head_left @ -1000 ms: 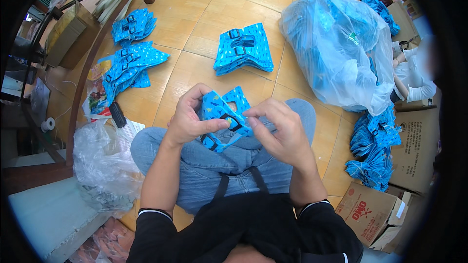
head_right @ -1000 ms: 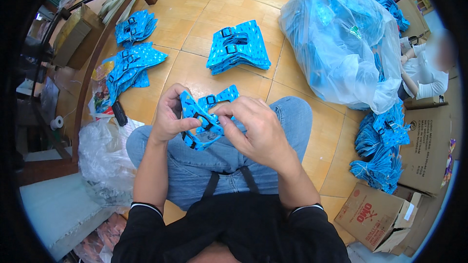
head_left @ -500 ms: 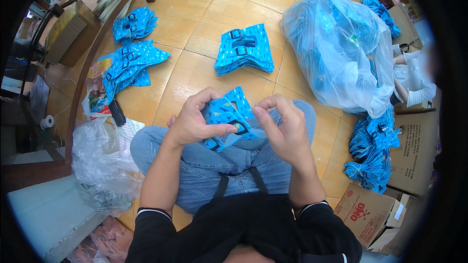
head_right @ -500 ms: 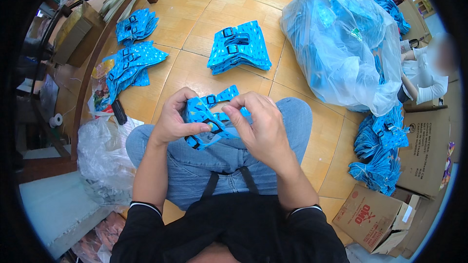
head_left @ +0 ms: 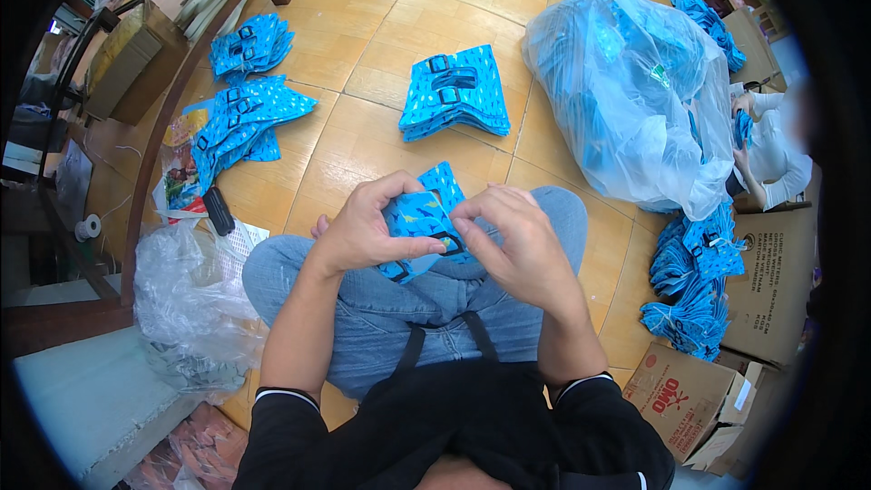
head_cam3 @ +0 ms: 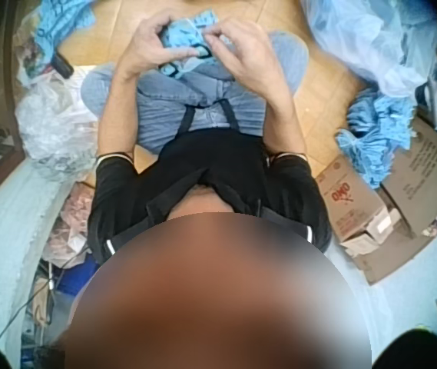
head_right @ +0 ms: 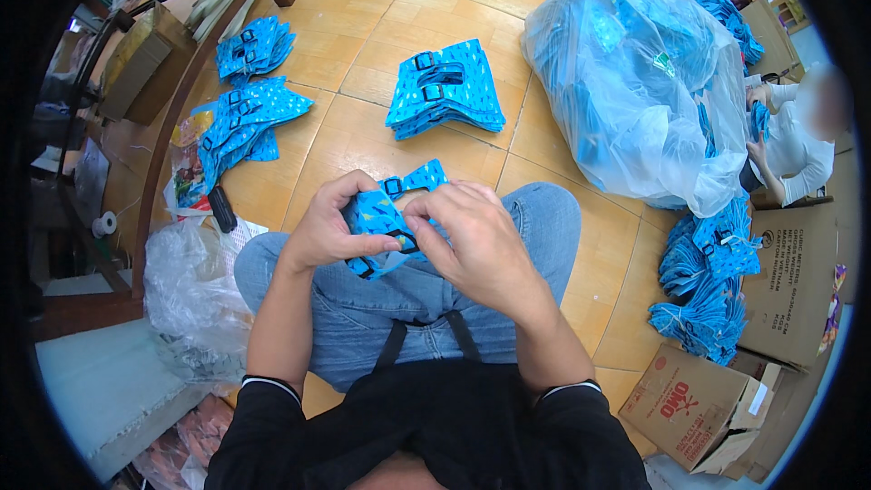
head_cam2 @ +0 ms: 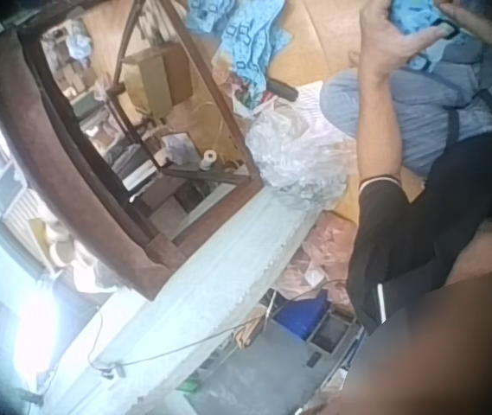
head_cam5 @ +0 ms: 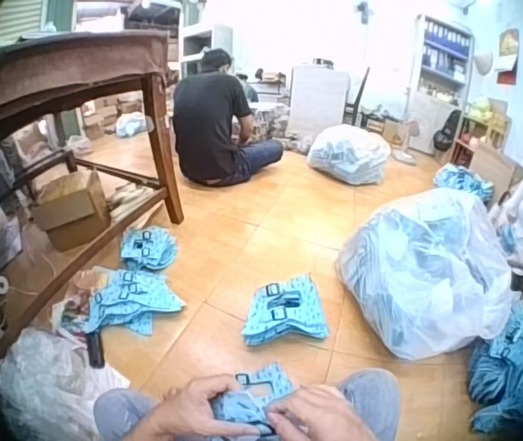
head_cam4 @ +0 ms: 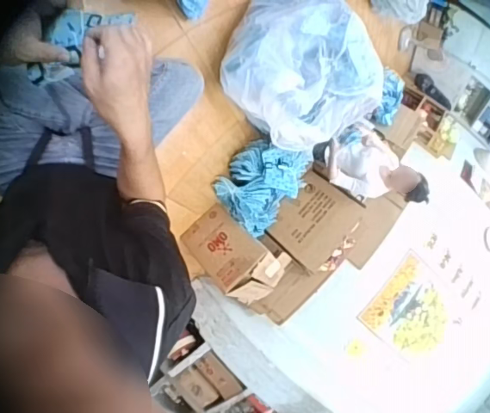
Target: The person sits on the floor and repeatedly folds blue patterned fabric items with buckles. They pick up each item, fold it into a compact shape, and place it into a growing stack on the floor.
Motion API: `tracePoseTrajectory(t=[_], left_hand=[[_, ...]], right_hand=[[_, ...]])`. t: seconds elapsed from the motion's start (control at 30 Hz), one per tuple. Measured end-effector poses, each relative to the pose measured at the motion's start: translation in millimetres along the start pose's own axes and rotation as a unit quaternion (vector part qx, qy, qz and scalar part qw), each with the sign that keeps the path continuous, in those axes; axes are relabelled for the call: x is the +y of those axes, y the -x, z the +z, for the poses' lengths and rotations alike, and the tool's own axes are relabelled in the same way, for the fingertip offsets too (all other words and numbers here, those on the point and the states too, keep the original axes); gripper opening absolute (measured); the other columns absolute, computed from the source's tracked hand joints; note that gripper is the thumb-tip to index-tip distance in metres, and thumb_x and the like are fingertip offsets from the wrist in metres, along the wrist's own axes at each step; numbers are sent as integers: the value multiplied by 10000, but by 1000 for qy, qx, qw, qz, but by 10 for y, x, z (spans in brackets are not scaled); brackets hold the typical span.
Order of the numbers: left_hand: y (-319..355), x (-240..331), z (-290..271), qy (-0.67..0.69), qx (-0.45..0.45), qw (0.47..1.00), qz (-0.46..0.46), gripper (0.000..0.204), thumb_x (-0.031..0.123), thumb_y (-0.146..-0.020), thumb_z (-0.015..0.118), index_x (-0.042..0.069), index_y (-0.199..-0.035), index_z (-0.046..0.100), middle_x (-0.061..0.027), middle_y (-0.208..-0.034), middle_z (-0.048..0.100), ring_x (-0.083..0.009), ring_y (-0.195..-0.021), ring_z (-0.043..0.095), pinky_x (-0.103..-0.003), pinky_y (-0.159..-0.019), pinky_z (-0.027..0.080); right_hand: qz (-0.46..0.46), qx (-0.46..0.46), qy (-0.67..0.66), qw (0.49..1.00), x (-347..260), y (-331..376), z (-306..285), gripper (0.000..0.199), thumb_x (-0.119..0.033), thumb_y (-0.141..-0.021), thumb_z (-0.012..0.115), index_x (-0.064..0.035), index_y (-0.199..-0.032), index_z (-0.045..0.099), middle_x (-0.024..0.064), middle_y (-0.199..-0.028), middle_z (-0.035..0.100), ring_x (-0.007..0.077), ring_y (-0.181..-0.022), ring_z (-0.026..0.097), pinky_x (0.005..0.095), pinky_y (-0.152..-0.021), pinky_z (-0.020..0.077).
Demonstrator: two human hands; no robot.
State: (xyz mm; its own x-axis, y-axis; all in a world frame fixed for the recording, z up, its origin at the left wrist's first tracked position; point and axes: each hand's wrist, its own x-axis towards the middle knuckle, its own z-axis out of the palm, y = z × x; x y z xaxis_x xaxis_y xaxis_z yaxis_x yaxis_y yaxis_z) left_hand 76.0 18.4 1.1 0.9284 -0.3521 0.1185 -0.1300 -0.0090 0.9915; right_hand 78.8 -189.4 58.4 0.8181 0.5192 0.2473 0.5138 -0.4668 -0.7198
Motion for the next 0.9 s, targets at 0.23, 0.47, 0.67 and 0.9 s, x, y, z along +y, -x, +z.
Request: tracePoseTrajectory(t=[0.23, 0.47, 0.67, 0.9], left_hand=[[-18, -60, 30, -33, -20, 999, 12, 410, 126, -596, 873, 56, -866, 573, 3, -777, 573, -68, -722, 520, -225, -633, 421], [8, 2, -11, 14, 16, 999, -39, 411, 134, -596, 877, 60, -855, 567, 14, -756, 563, -63, -705, 511, -221, -628, 410], [-10, -32, -3, -10, -8, 1000, -7, 411, 174, -629, 871, 35, -896, 591, -4, -784, 608, -56, -727, 543, -225, -642, 443], [-15, -52, 16, 18, -21, 1000, -14, 405, 166, -627, 869, 46, -891, 586, -2, -792, 593, -65, -739, 533, -228, -659, 435]], right_hand=[[-31, -24, 88, 995, 84, 35, 26, 48, -51, -795, 606, -42, -838, 584, 96, -777, 599, 290, -787, 589, 407, -863, 435], [160, 202, 2, 966, 332, 35, -145, 94, -42, -809, 584, -3, -894, 575, 136, -838, 613, 281, -804, 605, 376, -763, 462], [86, 81, -78, 990, 205, 73, -22, 86, -32, -858, 587, 24, -922, 604, 121, -876, 636, 205, -823, 620, 307, -733, 475], [32, 3, -73, 997, 114, 20, 78, 103, -54, -843, 618, 11, -923, 608, 130, -867, 627, 242, -796, 623, 323, -695, 476]])
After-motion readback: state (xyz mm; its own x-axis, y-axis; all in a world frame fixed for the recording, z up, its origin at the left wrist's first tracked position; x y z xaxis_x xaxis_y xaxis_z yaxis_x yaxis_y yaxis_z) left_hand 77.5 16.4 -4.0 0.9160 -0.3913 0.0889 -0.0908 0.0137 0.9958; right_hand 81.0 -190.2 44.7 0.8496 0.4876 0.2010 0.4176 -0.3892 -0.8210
